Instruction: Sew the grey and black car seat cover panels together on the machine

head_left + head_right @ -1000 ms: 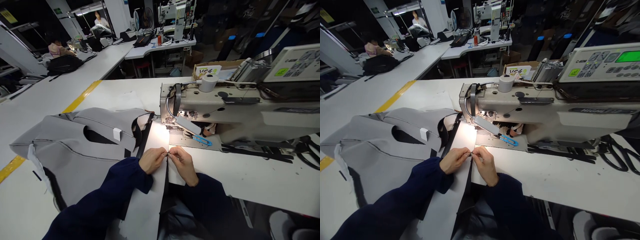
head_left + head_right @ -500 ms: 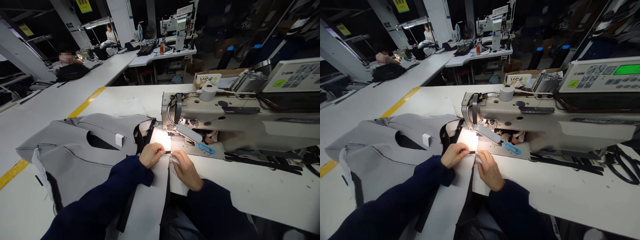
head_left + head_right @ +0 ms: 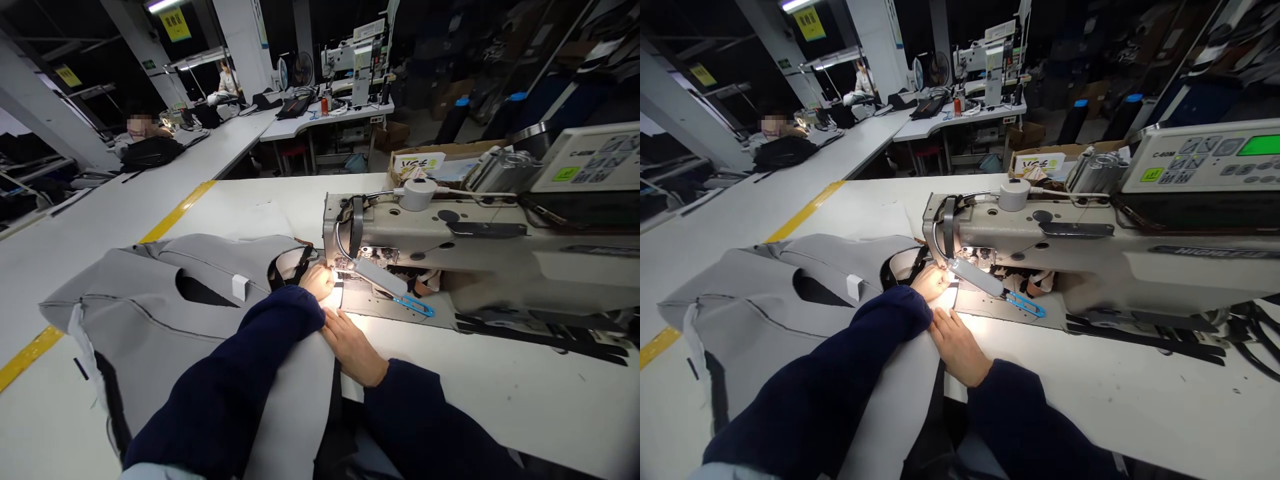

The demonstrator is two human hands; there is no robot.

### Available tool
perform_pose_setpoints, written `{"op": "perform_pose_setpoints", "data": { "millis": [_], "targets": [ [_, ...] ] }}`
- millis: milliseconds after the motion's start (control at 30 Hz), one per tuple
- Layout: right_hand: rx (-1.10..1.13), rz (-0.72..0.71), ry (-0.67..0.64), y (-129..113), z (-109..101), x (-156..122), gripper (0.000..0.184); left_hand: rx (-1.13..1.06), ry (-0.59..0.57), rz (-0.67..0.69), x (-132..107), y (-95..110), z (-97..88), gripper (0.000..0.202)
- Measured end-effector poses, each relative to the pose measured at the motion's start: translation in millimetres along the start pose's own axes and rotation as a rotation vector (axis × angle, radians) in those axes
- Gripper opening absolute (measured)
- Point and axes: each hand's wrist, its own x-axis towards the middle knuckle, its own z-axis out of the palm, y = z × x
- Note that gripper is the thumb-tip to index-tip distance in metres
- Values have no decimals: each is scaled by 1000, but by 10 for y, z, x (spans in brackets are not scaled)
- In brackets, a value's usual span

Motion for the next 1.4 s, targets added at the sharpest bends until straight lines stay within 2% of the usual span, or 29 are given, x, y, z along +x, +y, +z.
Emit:
{"op": "perform_pose_setpoints", "data": {
  "millis": [133, 300, 367, 500, 600, 733, 867, 967, 1200, 1400],
  "targets": [
    [-37, -19, 67, 1, -9, -6, 56, 109, 29, -31, 105, 29, -5, 24],
    [-35, -46, 206, -44, -43, 10, 51, 191, 42, -10, 212, 12, 71, 22],
    [4, 6, 271, -78, -53, -14, 46, 208, 44, -2, 233, -8, 106, 21],
    [151, 243, 412, -139, -64, -110, 27, 229, 62, 15, 238, -22, 141, 22],
    [228, 247, 462, -168, -81, -166, 26, 243, 85, 25, 219, -1, 123, 24],
    [149, 181, 423, -199, -112, -166, 36, 271, 105, 84, 113, 56, 45, 23],
    [118, 90, 392, -189, -134, -144, 25, 326, 124, 253, -127, 97, 1, 23],
    [120, 3, 421, -164, -157, -163, 23, 340, 179, 312, -279, 84, 14, 39],
    [110, -11, 410, -129, -189, -193, 25, 318, 115, 282, -307, 73, 21, 45],
    [83, 3, 370, -89, -160, -190, 26, 268, 179, 197, -315, 156, 75, 44]
  ]
}}
